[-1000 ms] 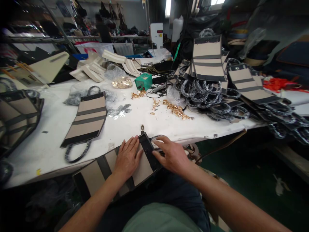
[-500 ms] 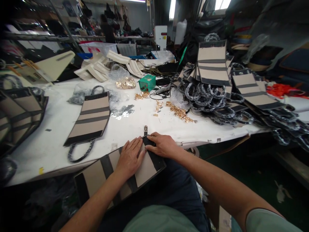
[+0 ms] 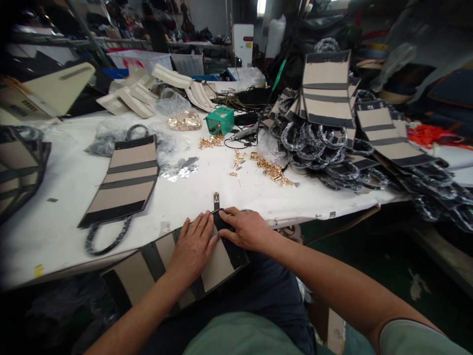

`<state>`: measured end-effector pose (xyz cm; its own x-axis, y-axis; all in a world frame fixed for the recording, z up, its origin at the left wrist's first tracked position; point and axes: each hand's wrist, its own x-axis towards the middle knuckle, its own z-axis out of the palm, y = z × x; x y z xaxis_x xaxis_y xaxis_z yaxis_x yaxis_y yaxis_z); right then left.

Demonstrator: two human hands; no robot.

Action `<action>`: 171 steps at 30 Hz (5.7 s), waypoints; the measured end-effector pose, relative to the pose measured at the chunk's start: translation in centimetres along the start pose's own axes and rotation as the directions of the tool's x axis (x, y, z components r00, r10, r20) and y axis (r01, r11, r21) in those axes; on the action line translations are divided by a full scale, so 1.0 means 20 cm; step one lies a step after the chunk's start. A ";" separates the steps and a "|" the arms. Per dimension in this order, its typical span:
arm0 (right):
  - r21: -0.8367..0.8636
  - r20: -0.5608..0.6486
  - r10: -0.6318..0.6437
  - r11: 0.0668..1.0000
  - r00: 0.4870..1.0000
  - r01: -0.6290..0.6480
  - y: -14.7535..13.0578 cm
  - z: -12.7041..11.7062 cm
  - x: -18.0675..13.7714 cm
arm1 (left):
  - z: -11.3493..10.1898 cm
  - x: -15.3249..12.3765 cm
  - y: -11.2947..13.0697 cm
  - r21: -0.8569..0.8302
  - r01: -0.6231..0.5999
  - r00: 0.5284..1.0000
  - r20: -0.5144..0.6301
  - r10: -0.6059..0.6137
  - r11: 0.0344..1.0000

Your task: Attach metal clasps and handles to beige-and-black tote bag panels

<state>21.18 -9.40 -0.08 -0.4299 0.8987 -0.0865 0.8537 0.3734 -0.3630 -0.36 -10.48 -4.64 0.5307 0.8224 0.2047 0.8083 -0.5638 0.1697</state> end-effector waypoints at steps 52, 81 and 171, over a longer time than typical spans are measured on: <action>0.483 0.192 0.038 0.866 0.981 -0.128 0.15 -0.31 0.38 | -0.01 0.01 -0.04 -0.205 0.087 0.994 -0.040 -0.097 0.975; -0.032 0.044 -0.023 0.999 0.999 0.024 0.00 -0.12 0.25 | -0.01 0.10 0.00 -0.281 0.198 0.941 -0.212 -0.262 0.939; 0.564 0.001 0.292 0.789 0.956 -0.242 -0.02 -0.14 0.02 | -0.06 0.21 -0.09 -0.333 0.274 0.961 0.050 -0.273 0.902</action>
<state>21.58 -8.59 2.61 -0.1623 0.9683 -0.1898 0.6120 -0.0521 -0.7891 0.14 -6.11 -2.88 0.3015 0.9480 0.1022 0.7899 -0.3084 0.5300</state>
